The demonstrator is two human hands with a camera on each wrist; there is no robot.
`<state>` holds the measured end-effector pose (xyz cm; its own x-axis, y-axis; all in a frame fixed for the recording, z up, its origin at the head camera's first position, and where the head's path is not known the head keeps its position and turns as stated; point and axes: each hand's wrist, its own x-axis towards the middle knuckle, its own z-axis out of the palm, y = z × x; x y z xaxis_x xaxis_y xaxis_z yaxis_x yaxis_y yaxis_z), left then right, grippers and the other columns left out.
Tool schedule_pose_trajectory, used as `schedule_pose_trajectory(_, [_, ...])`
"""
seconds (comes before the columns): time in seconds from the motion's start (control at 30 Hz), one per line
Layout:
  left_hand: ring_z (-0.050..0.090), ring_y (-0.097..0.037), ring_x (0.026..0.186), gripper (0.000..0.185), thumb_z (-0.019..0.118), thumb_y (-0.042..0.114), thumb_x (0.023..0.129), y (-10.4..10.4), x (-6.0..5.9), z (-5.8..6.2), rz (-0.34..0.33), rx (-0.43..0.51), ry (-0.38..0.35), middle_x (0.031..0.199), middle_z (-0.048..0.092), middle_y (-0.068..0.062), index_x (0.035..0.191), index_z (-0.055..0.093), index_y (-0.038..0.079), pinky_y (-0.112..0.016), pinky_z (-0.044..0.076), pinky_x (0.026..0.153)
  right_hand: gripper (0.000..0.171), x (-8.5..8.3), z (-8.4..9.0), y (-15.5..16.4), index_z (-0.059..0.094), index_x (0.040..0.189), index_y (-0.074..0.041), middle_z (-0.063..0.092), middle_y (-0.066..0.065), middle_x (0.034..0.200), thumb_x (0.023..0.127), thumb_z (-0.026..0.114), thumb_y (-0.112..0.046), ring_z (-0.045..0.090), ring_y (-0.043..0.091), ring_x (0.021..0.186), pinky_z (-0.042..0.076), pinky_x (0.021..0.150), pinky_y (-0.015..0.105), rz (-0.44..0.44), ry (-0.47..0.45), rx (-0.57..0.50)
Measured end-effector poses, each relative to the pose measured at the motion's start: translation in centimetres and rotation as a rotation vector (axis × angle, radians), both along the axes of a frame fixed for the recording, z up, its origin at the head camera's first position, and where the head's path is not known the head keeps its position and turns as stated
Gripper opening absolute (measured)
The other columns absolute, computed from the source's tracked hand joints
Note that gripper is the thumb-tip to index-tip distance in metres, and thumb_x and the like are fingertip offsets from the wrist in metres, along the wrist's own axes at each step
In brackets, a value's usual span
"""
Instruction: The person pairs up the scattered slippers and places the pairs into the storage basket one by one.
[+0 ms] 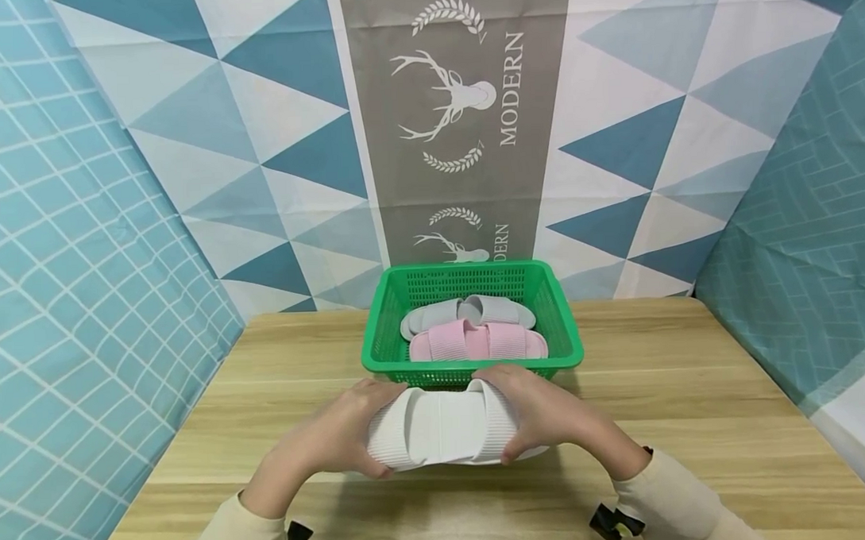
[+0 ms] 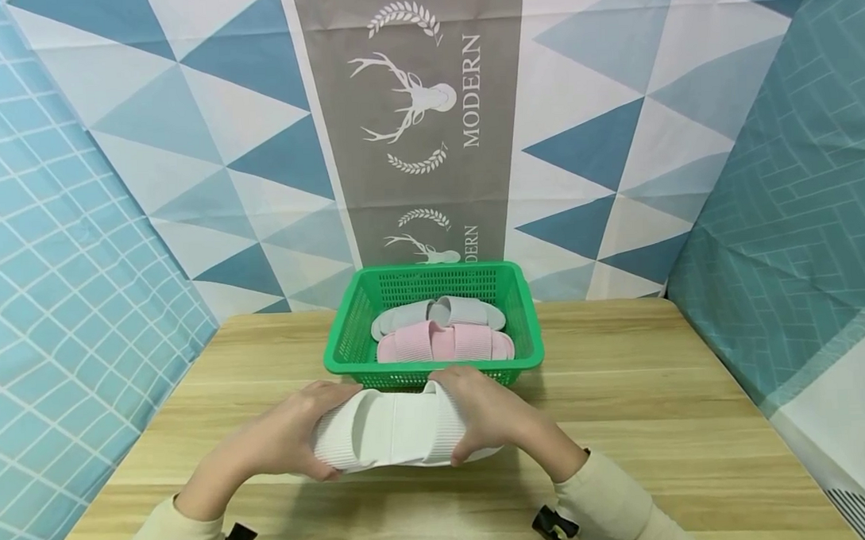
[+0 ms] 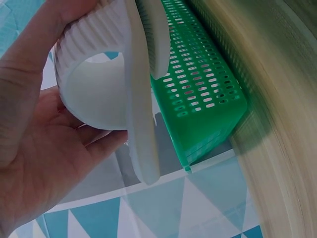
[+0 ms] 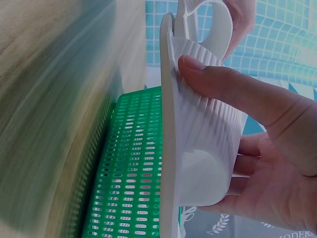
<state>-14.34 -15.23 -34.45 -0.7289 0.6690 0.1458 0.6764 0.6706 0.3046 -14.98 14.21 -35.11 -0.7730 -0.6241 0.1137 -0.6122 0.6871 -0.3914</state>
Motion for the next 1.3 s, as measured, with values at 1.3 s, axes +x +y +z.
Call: schedule_pose_trajectory(1.3, [0.055, -0.017, 0.108, 0.100, 0.093, 0.031, 0.048, 0.50, -0.03, -0.85, -0.003, 0.037, -0.009, 0.123, 0.060, -0.005, 0.135, 0.050, 0.007, -0.034, 0.053, 0.088, 0.100, -0.21, -0.61, -1.02, 0.050, 0.134, -0.006, 0.059, 0.004, 0.128, 0.048, 0.095, -0.032, 0.055, 0.021, 0.117, 0.047, 0.100, 0.043, 0.027, -0.035, -0.006])
